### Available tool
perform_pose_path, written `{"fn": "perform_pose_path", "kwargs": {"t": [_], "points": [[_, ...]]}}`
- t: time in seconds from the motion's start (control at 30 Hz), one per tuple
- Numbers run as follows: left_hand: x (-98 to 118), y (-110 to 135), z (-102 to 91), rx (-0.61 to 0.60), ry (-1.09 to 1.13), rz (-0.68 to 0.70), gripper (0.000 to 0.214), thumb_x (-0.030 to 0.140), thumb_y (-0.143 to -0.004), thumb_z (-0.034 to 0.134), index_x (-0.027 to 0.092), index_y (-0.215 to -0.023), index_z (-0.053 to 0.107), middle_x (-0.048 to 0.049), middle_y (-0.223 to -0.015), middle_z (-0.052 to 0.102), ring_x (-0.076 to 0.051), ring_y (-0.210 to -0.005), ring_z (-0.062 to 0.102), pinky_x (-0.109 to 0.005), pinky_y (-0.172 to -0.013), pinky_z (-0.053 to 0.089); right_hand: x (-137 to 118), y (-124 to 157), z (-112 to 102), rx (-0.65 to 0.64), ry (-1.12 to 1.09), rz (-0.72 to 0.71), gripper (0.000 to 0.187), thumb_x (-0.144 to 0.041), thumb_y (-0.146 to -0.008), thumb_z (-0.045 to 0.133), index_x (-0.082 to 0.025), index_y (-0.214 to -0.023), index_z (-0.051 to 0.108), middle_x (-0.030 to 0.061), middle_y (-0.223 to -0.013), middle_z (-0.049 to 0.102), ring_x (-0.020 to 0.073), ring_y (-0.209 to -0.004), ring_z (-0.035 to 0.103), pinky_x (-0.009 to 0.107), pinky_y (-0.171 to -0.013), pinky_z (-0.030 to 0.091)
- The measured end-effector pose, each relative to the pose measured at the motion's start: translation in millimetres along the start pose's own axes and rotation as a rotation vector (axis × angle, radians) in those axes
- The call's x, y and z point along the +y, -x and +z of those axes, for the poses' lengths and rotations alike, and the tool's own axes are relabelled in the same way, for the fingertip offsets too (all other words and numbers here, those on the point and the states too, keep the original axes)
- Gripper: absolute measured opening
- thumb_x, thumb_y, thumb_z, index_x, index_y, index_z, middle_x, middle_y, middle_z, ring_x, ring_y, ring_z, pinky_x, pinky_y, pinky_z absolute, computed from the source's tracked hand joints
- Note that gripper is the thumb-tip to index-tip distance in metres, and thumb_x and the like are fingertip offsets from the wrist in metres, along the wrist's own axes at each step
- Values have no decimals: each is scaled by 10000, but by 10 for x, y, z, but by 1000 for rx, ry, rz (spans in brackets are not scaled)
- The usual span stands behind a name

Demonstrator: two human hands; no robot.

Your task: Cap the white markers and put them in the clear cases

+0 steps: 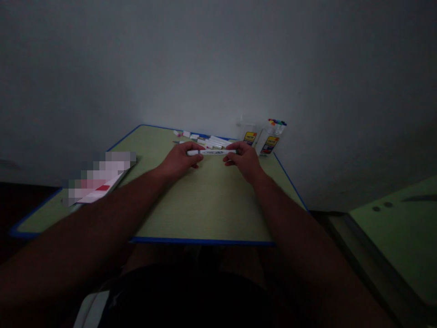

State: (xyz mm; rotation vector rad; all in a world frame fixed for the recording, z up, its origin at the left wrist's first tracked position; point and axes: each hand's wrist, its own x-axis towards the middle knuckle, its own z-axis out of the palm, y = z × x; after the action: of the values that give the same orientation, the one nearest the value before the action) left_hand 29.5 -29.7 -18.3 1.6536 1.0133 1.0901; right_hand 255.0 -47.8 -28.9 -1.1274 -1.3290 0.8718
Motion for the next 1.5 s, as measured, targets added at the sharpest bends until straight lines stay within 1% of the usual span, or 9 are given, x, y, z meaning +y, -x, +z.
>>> {"fn": "perform_pose_path", "kwargs": {"t": [0.2,0.4,0.53,0.6,0.7,1.0,1.27,1.5], "points": [[51,31,3,-31,-15,-47,279,189,-665,817,167,-935,749,-18,-684,693,-141,-600,604,-278,-591,508,-6,24,13,-46,3,0,184,-145,-741,742,-207,-867,623,-23,-743,698,133,-658,716,258,-602,624],[31,40,26,-6,17,-38,333,219,-646,842,161,-968,782,-29,-688,715,-141,-595,610,-297,-616,524,-44,47,33,-69,-21,4,211,-203,-730,795,-192,-865,634,-8,-771,710,144,-684,741,250,-617,628],[-24,28,53,44,85,-33,251,227,-645,839,158,-878,773,-36,-665,705,-144,-562,610,-299,-594,519,-76,61,60,-74,-38,12,211,-227,-730,816,-181,-869,664,12,-792,720,161,-716,757,270,-649,644],[-49,17,56,68,92,-11,202,228,-649,832,164,-827,760,-30,-647,692,-140,-546,598,-293,-579,505,-89,67,73,-71,-36,16,192,-212,-734,816,-175,-867,682,26,-813,727,170,-736,762,291,-672,655],[-61,7,53,84,78,24,166,208,-655,814,166,-800,746,-18,-619,673,-137,-550,588,-285,-582,488,-102,75,86,-58,-34,17,163,-178,-733,810,-172,-849,695,33,-848,737,172,-757,766,303,-694,663],[-5,22,65,107,46,64,134,190,-653,796,163,-764,725,3,-622,665,-123,-567,556,-276,-599,445,-114,81,106,-16,-37,9,141,-101,-730,782,-170,-832,713,24,-819,740,168,-736,767,316,-719,674],[3,15,50,106,12,76,129,208,-640,800,187,-738,718,6,-655,667,-149,-628,573,-303,-651,467,-127,94,103,-20,-34,-1,141,-112,-726,788,-170,-834,720,27,-827,742,166,-739,763,336,-747,678],[11,32,85,143,21,96,112,175,-652,787,186,-728,706,0,-702,689,-153,-668,597,-311,-691,486,-150,95,111,-8,-21,-14,124,-116,-735,771,-177,-831,724,26,-818,741,166,-739,761,351,-765,678]]}}
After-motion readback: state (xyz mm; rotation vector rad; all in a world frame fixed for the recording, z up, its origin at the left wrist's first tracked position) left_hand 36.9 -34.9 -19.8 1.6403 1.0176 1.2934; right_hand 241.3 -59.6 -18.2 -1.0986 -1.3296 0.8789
